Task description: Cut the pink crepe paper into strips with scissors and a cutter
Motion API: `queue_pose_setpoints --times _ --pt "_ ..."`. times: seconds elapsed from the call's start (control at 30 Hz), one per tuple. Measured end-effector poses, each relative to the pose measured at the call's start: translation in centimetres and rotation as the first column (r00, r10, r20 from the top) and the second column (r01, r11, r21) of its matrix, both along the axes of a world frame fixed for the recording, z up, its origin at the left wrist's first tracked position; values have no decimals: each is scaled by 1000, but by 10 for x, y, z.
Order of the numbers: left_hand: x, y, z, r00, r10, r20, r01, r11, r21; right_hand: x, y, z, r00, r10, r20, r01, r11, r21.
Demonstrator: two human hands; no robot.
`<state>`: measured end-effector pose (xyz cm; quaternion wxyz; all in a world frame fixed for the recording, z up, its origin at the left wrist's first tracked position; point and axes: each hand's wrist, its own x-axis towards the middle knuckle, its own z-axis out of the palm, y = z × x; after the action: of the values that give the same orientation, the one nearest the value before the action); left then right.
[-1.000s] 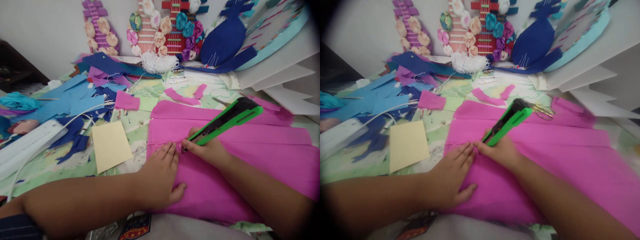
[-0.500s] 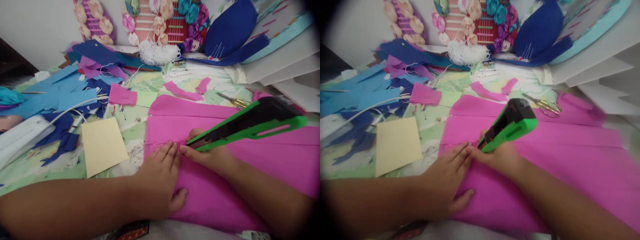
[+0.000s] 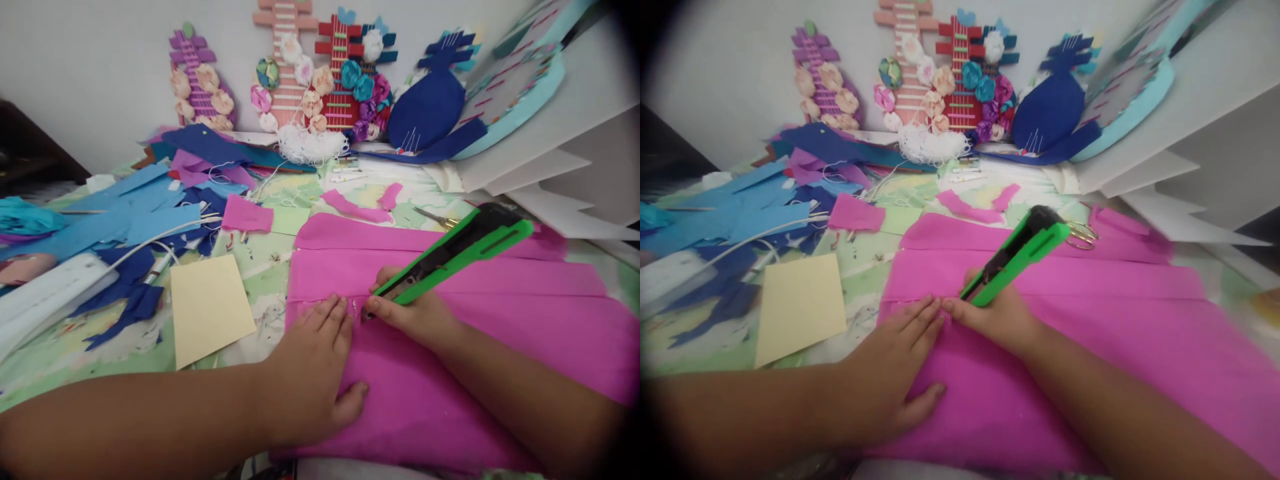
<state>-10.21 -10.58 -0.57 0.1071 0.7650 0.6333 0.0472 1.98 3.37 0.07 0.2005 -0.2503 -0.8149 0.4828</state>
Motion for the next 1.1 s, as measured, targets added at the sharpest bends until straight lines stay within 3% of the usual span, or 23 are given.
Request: queue_pose_setpoints --times 0.4,0.53,1.1 --pt "0 0 1 1000 -7 15 7 999 38 6 -16 2 982 120 147 -142 979 146" --pt "0 1 1 1000 -2 17 2 999 35 7 -18 3 986 101 132 -114 989 94" --pt "-1 0 -5 999 -14 33 11 996 93 7 -22 4 992 56 111 -75 981 177"
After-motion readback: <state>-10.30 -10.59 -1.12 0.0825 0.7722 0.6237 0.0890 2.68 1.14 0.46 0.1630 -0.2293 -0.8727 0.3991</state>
